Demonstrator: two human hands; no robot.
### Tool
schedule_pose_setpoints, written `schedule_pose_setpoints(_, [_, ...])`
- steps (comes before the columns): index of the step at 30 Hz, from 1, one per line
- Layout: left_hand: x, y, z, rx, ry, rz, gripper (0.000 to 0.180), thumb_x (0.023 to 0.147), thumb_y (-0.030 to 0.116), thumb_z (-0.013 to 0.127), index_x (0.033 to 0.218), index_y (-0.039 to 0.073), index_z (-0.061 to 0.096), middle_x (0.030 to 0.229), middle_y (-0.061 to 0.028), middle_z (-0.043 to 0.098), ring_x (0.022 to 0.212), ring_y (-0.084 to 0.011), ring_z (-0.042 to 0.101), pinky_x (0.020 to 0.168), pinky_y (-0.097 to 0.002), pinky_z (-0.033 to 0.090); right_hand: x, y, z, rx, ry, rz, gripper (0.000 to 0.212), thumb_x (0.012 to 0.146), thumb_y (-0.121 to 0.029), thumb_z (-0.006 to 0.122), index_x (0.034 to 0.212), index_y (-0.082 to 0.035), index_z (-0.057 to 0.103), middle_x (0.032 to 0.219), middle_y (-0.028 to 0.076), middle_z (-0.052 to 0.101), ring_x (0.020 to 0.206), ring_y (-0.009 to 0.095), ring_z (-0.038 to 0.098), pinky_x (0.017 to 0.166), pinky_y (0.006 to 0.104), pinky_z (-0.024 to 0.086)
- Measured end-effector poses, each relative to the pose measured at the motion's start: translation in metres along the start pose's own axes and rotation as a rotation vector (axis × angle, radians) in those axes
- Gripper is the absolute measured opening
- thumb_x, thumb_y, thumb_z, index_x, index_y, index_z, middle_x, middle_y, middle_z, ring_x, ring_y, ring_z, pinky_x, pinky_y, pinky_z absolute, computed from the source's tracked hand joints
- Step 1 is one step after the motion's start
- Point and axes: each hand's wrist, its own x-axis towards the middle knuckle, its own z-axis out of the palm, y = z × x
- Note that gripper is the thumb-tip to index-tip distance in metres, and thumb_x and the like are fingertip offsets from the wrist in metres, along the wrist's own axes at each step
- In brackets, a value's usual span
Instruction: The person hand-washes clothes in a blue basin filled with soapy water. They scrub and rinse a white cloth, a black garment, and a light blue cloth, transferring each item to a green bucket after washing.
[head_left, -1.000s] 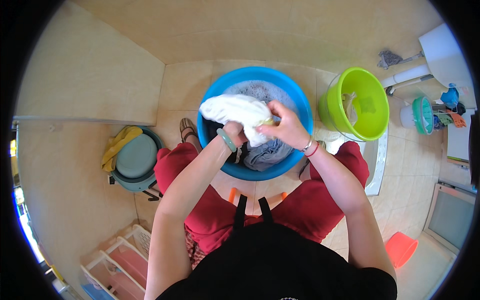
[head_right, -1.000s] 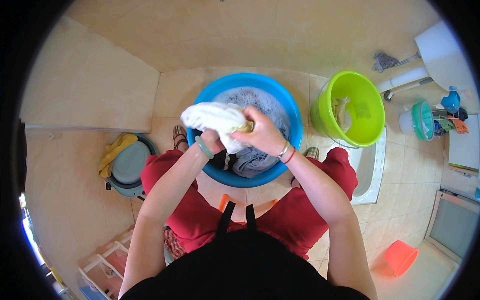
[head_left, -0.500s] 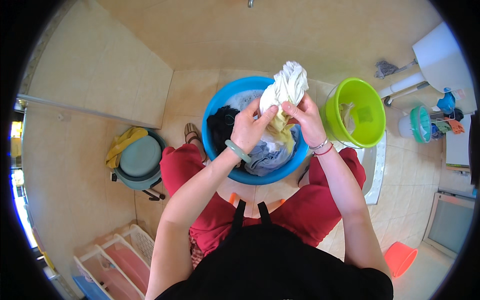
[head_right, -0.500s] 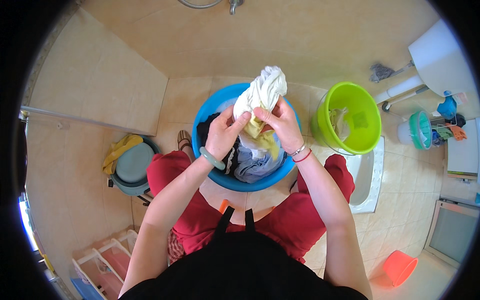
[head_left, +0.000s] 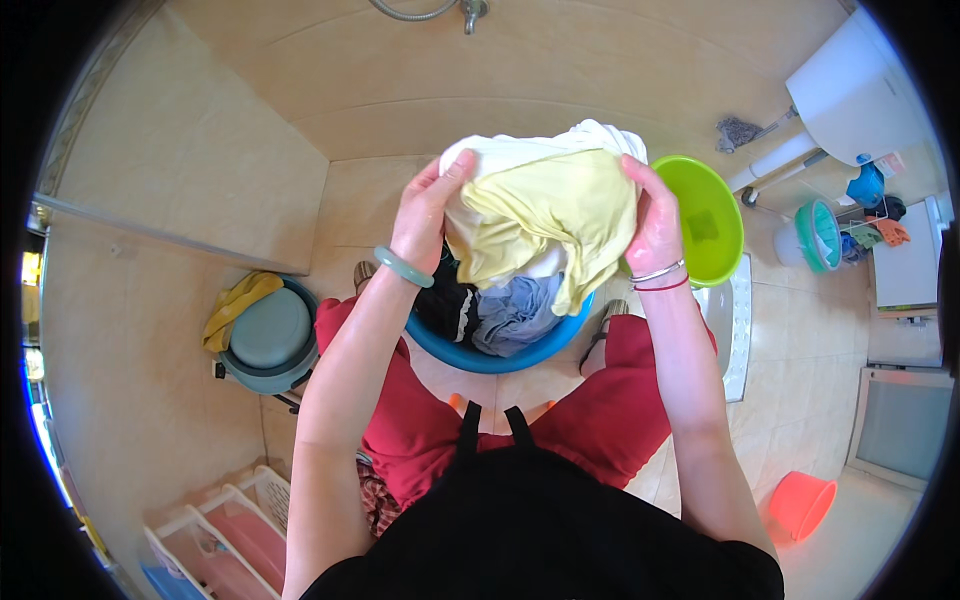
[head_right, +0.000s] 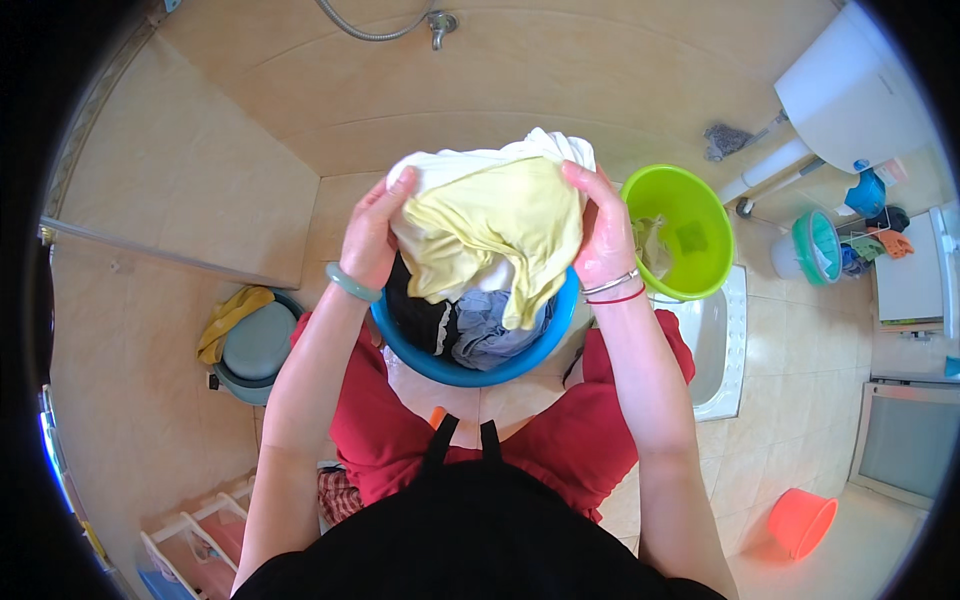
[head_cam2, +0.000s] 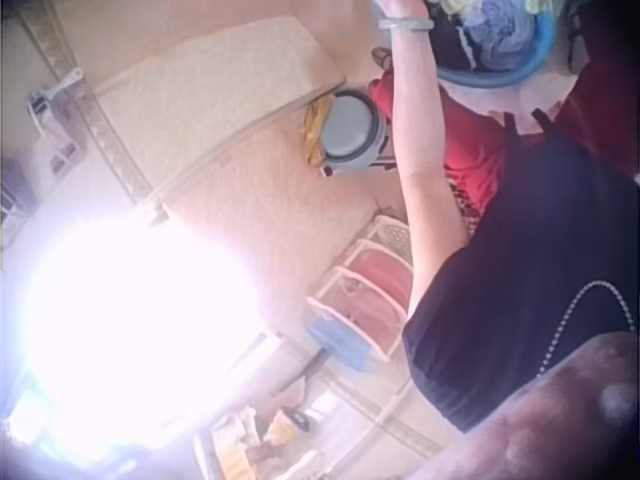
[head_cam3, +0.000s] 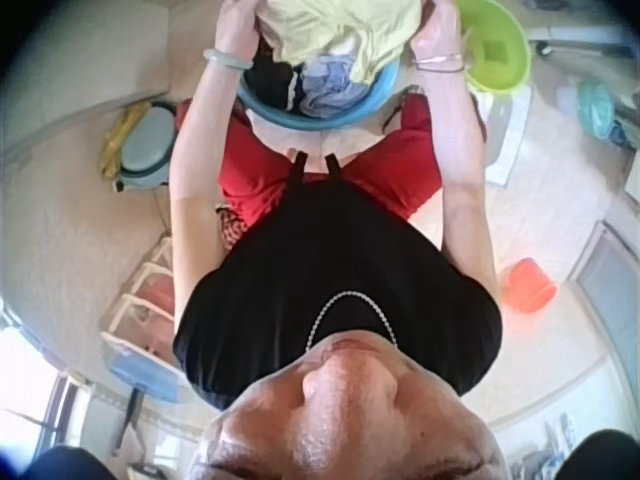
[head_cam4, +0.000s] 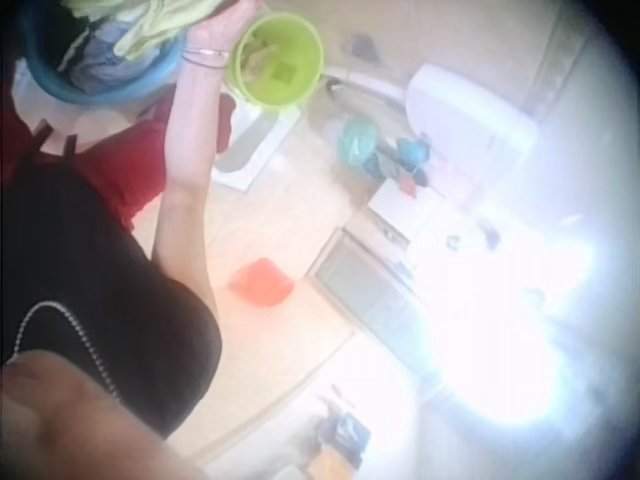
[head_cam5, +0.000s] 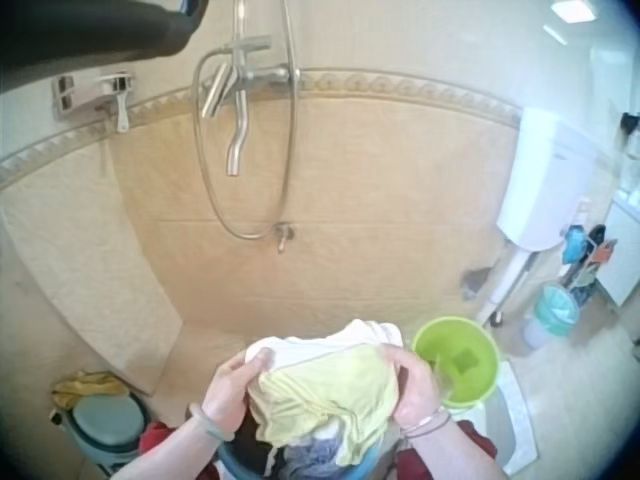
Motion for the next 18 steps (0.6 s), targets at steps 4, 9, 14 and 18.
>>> schedule_pose_setpoints(4, [0.001,-0.048,-0.012,0.326,-0.020,-0.197,0.057,0.088,0.052,0.056,0.131,0.014,0.051,0.130,-0.0041,0.052,0.124,-0.0179,0.042,0.100,-0.0468,0.030,-0.006,-0.008,0.011,0.117,-0.023,-0.055,0.041,0.088,-0.022,0.058,0.124,-0.001,0.053,0.121,0.012,0.059,0.113,0.024,0.055,0.099,0.0380,0.042])
schedule_pose_setpoints(9, [-0.005,-0.120,0.001,-0.027,-0.472,-0.146,0.072,0.091,0.057,0.044,0.148,0.019,0.022,0.150,-0.0043,0.030,0.138,-0.0249,0.025,0.110,-0.0543,0.019,-0.016,-0.029,0.020,0.326,-0.112,-0.110,0.047,0.094,-0.030,0.051,0.130,0.000,0.047,0.128,0.015,0.055,0.119,0.028,0.052,0.104,0.0419,0.038])
schedule_pose_setpoints(14, [-0.008,-0.116,0.067,-0.589,-0.458,0.073,0.054,0.098,0.031,0.045,0.144,0.009,0.028,0.144,-0.0100,0.038,0.129,-0.0251,0.042,0.108,-0.0394,0.036,-0.029,-0.033,0.001,-0.099,-0.050,-0.041,0.045,0.090,-0.024,0.059,0.128,0.000,0.050,0.123,0.009,0.057,0.114,0.020,0.054,0.100,0.0333,0.040])
schedule_pose_setpoints(18, [0.015,-0.113,0.086,-0.759,-0.417,-0.106,0.050,0.099,0.035,0.040,0.140,0.006,0.035,0.138,-0.0123,0.045,0.124,-0.0281,0.048,0.104,-0.0416,0.041,-0.044,-0.020,-0.041,-0.843,-0.073,-0.129,0.071,0.081,-0.023,0.073,0.136,0.003,0.037,0.126,0.011,0.054,0.119,0.019,0.050,0.102,0.0311,0.038])
